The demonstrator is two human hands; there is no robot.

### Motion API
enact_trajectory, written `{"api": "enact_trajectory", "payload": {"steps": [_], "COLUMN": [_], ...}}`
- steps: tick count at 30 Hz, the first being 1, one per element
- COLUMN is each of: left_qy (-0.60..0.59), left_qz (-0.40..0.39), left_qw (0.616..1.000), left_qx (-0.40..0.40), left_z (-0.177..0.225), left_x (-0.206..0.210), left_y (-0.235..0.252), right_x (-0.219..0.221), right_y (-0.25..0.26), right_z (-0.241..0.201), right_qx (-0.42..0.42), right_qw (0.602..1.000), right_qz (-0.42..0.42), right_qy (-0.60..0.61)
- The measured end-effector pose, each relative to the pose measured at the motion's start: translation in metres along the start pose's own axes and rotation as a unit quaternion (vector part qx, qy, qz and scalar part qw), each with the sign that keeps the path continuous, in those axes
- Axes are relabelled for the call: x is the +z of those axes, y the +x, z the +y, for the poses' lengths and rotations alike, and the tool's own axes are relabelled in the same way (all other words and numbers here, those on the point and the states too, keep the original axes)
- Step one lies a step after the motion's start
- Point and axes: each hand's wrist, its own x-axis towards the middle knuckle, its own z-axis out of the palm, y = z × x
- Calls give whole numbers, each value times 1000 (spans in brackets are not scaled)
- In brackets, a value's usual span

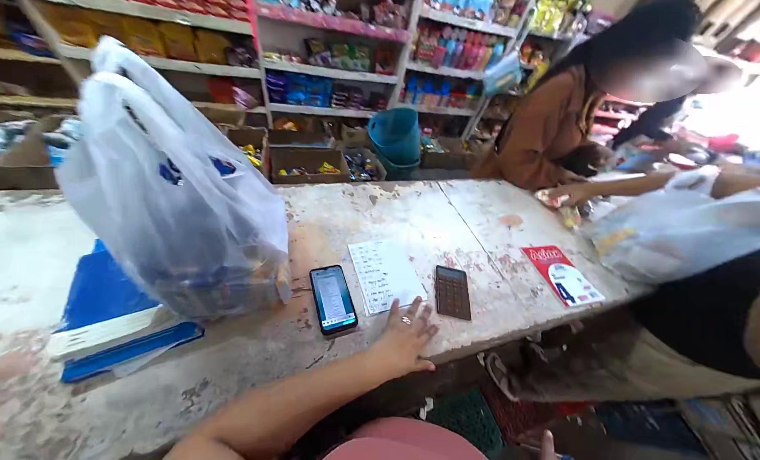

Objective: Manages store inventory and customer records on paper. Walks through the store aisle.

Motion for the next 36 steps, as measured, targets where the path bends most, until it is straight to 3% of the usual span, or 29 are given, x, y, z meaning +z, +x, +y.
{"api": "enact_trajectory", "payload": {"steps": [4, 11, 14, 17, 20, 28, 32, 36], "left_qy": [-6, -3, -18, -22, -19, -17, -5, 3], "left_qz": [10, 5, 5, 9, -3, -27, -24, -14], "left_qw": [1000, 1000, 999, 998, 997, 990, 989, 991], "left_qx": [-12, -30, -45, -53, -68, -136, -143, -132], "left_z": [-32, -30, -34, -38, -41, -61, -71, -73], "left_x": [6, 9, 7, 9, 5, -23, -26, -29], "left_y": [-14, -16, -17, -19, -20, -10, -11, -11], "right_x": [25, 44, 56, 77, 99, 153, 173, 198], "right_y": [-55, -91, -109, -120, -122, -100, -91, -89], "right_z": [-21, -101, -146, -184, -220, -290, -296, -321], "right_qx": [-3, -260, -385, -469, -494, -398, -454, -577], "right_qw": [998, 964, 919, 880, 855, 874, 850, 804], "right_qz": [7, 51, 56, 77, 72, -15, -12, -25], "right_qy": [66, 32, 61, -17, -142, -278, -267, -144]}}
